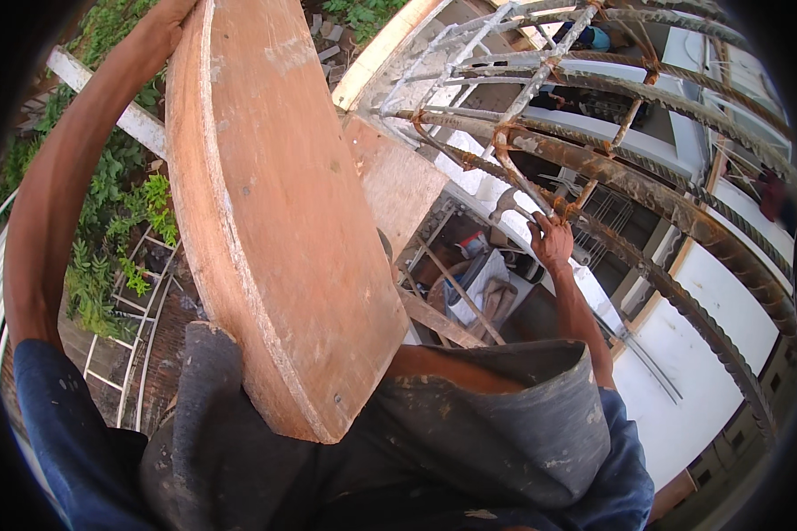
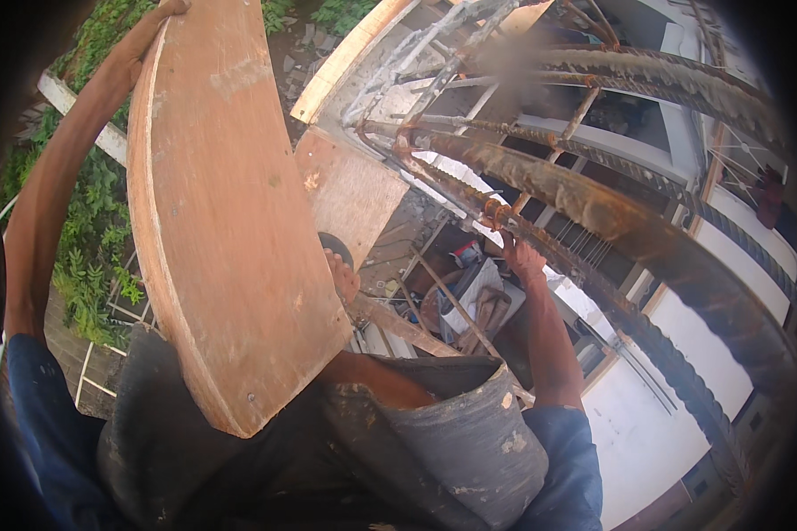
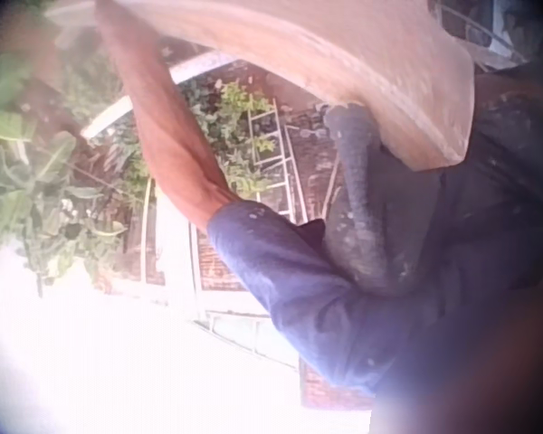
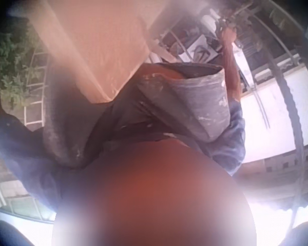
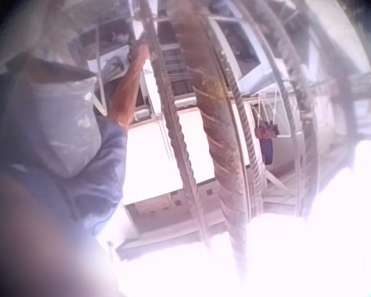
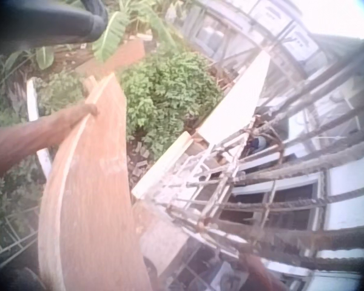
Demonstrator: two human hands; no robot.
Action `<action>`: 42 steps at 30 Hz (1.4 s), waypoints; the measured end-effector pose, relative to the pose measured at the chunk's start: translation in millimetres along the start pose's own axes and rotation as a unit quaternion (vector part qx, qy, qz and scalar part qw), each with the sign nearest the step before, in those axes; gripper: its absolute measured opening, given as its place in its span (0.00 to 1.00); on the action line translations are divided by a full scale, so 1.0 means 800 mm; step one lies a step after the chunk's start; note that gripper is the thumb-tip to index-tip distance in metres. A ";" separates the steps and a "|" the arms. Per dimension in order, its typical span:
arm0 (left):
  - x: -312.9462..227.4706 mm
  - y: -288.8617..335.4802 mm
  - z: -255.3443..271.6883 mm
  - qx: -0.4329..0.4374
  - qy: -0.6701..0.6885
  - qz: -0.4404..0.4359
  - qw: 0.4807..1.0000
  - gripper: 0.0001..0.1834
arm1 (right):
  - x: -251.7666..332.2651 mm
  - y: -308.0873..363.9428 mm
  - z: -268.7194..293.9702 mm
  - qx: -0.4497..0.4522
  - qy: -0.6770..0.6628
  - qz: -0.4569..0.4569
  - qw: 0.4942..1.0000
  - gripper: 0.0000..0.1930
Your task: The person positions and secures wooden planks onto a metal scaffolding structure at a construction site. They lift the planks into place, adjust their alignment, and then use metal rods to fasten them to the scaffolding frame.
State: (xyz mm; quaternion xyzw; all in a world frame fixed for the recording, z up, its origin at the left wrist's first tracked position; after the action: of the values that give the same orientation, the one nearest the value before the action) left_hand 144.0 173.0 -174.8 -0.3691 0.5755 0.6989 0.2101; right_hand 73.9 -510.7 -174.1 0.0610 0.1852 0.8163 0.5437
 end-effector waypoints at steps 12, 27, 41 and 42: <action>0.003 0.008 -0.008 0.008 0.008 -0.006 1.000 0.34 | -0.026 -0.084 -0.107 -0.003 -0.145 -0.154 0.977 0.18; -0.003 0.025 -0.011 -0.021 -0.024 -0.003 0.999 0.38 | -0.007 -0.055 -0.097 -0.106 -0.304 -0.215 0.922 0.18; -0.007 0.047 -0.034 -0.040 0.052 0.044 0.997 0.36 | 0.383 0.023 0.089 0.397 -0.868 -0.102 0.281 0.45; -0.001 0.047 -0.039 -0.038 0.070 0.051 0.996 0.36 | 0.383 0.023 0.087 0.403 -0.854 -0.141 0.296 0.45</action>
State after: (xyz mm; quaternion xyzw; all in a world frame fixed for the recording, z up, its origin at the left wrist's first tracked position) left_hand 126.0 134.2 -151.6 -0.3950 0.5795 0.7027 0.1193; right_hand -44.1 -221.6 -134.3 0.9083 -0.0722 0.0383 0.4102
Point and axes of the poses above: each hand's wrist, its own y-axis away from the middle knuckle, its own z-axis out of the back of the hand, x = y × z, the point moved 9 cm from there along -y, towards the middle knuckle, and after that the axes turned 6 degrees about -y, right-handed, at the moved point
